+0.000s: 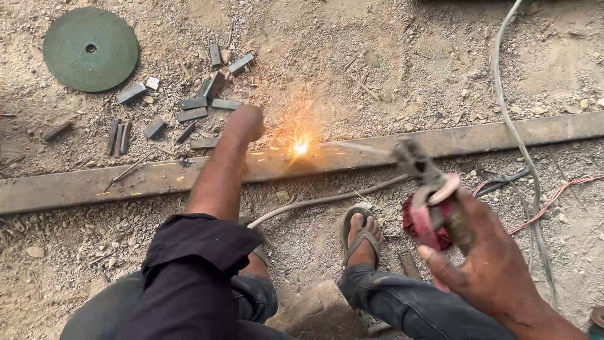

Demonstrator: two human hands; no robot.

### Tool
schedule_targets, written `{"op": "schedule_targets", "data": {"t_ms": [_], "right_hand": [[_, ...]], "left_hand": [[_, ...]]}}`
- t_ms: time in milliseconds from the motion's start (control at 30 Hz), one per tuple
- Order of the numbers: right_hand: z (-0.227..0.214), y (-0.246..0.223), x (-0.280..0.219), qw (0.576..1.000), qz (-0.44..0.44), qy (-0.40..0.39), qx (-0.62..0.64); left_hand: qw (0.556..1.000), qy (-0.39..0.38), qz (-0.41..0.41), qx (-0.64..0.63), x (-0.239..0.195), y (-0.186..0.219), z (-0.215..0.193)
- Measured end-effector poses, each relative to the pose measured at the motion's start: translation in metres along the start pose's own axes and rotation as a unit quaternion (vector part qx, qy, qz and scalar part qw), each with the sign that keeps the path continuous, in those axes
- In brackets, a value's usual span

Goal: The person welds small metal pieces onto a long metal bar using a welding torch. They repeatedly pick up small metal pieces, place them on the bar, and weld them in place, creating sparks and smoke.

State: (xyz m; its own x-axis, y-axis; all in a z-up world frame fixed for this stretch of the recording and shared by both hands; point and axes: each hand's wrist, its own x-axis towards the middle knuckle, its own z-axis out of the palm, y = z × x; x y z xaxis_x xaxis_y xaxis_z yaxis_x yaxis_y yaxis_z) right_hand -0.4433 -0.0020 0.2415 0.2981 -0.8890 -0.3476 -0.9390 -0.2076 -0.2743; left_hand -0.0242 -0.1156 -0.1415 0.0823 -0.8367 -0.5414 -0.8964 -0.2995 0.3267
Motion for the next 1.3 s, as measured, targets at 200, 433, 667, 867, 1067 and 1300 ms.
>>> {"op": "schedule_targets", "data": {"t_ms": [200,433,667,867,1067,1300], "right_hand": [[-0.012,0.011,0.0,0.992,-0.001,0.097,0.08],[-0.014,0.018,-0.002,0.984,-0.025,0.123,0.124],[-0.015,0.014,-0.005,0.961,-0.001,0.071,0.266],[-0.015,0.016,-0.005,0.976,0.008,0.072,0.206],[-0.015,0.018,-0.004,0.989,0.003,0.072,0.125],[-0.016,0.013,-0.004,0.991,0.019,0.054,0.122]], "left_hand": [[0.996,0.013,0.052,-0.077,-0.01,0.021,-0.008],[0.991,0.006,0.115,-0.063,-0.037,0.049,0.007],[0.99,0.014,0.106,-0.089,-0.073,0.067,0.009],[0.991,0.028,0.104,-0.08,-0.088,0.078,0.013],[0.994,-0.028,0.08,-0.065,-0.096,0.085,0.008],[0.995,-0.042,0.072,-0.062,-0.097,0.088,0.003]]}}
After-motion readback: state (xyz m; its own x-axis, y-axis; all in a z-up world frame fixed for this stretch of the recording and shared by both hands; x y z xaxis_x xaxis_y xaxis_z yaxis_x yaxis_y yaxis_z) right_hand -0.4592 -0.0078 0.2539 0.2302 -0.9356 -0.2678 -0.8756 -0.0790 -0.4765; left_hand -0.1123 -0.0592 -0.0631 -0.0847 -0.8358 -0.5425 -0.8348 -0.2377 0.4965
